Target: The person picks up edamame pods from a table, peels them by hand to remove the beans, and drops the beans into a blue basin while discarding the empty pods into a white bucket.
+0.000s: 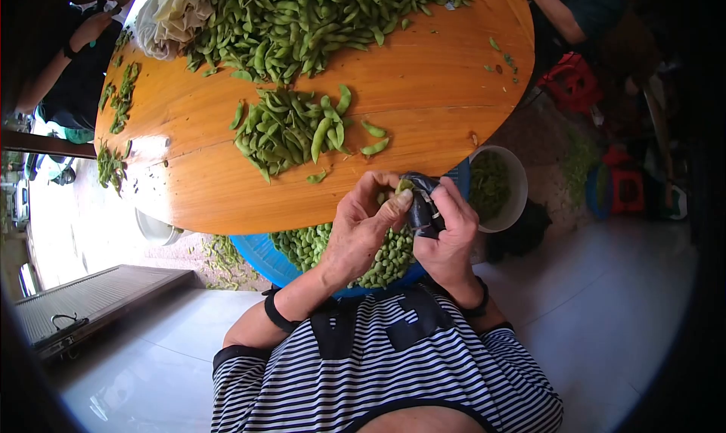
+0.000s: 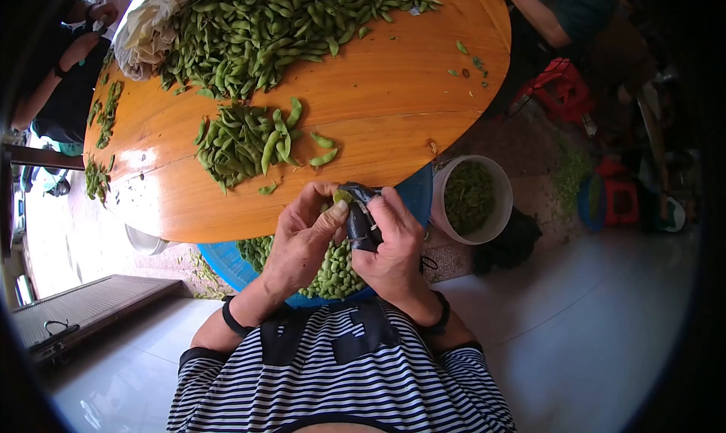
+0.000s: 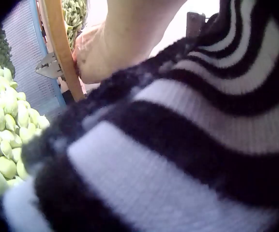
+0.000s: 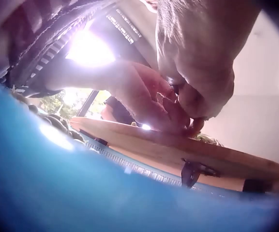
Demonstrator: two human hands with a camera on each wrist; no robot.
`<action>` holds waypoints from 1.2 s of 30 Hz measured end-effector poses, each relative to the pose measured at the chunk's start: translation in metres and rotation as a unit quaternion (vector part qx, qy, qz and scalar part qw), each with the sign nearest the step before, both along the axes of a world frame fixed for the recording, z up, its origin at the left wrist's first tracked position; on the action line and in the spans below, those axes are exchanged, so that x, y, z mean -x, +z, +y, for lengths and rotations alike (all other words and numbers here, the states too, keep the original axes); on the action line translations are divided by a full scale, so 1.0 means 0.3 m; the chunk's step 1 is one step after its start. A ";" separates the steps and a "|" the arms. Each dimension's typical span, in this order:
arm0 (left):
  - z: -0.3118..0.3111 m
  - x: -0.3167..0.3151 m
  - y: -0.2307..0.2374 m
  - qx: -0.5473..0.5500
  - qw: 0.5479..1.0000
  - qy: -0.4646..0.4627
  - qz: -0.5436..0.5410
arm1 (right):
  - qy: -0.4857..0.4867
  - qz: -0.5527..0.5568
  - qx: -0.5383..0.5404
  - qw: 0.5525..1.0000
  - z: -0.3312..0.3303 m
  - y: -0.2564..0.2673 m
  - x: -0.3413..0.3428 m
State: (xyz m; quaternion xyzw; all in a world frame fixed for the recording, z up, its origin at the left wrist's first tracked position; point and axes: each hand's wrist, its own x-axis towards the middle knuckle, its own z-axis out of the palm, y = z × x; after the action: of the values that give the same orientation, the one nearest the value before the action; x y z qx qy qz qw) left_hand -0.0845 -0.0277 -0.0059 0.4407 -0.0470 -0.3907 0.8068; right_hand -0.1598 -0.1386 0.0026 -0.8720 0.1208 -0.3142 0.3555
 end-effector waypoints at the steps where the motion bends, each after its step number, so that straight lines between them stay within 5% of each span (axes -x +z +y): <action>1: 0.010 -0.005 -0.006 -0.011 0.999 -0.017 -0.029 | 0.024 0.012 -0.041 0.999 -0.007 0.000 0.008; 4: 0.038 -0.024 -0.020 -0.063 0.990 -0.040 -0.116 | 0.062 0.022 -0.062 0.996 -0.030 0.019 0.016; 6: 0.055 -0.047 -0.016 -0.060 0.992 -0.090 -0.072 | 0.102 0.143 -0.388 0.905 -0.041 0.053 0.020; 10: 0.075 -0.067 -0.013 -0.067 0.987 -0.147 -0.004 | 0.159 0.102 -0.583 0.790 -0.070 0.005 0.022; 12: 0.067 -0.058 0.010 -0.066 0.989 -0.131 -0.005 | 0.159 0.097 -0.581 0.792 -0.072 -0.007 0.028; 15: 0.066 -0.049 0.019 -0.065 0.992 -0.105 -0.035 | 0.164 0.095 -0.488 0.852 -0.071 -0.005 0.035; 17: 0.071 -0.044 0.013 -0.065 0.991 -0.093 -0.064 | 0.081 0.126 -0.328 0.933 -0.048 0.016 0.023; 18: 0.078 -0.043 0.002 -0.087 0.986 -0.104 -0.094 | 0.081 0.127 -0.328 0.933 -0.044 0.022 0.021; 20: 0.093 -0.050 -0.004 -0.110 0.979 -0.114 -0.125 | 0.068 0.068 -0.128 0.987 -0.039 0.030 0.016; 22: 0.105 -0.061 -0.003 -0.185 0.956 -0.196 -0.115 | 0.078 0.050 -0.121 0.988 -0.030 0.044 0.010; 27: 0.101 -0.043 -0.023 -0.126 0.967 -0.159 -0.152 | 0.102 0.049 -0.175 0.978 -0.034 0.020 0.005; 29: 0.098 -0.044 -0.026 -0.142 0.956 -0.173 -0.191 | 0.122 0.082 -0.514 0.845 -0.034 -0.002 0.024; 30: 0.091 -0.041 -0.025 -0.139 0.960 -0.164 -0.181 | 0.123 0.081 -0.514 0.845 -0.042 -0.016 0.024; 32: 0.085 -0.037 -0.022 -0.137 0.963 -0.155 -0.173 | 0.137 0.055 -0.683 0.716 -0.060 -0.047 0.024; 36: 0.072 -0.035 -0.011 -0.015 0.984 -0.161 -0.078 | 0.141 0.031 -0.706 0.694 -0.066 -0.046 0.027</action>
State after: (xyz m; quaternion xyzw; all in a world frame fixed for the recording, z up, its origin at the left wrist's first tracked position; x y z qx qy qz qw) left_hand -0.0739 -0.0060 -0.0092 0.4691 -0.1743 -0.4805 0.7202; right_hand -0.1681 -0.1585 -0.0111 -0.3808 0.1937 -0.0559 0.9024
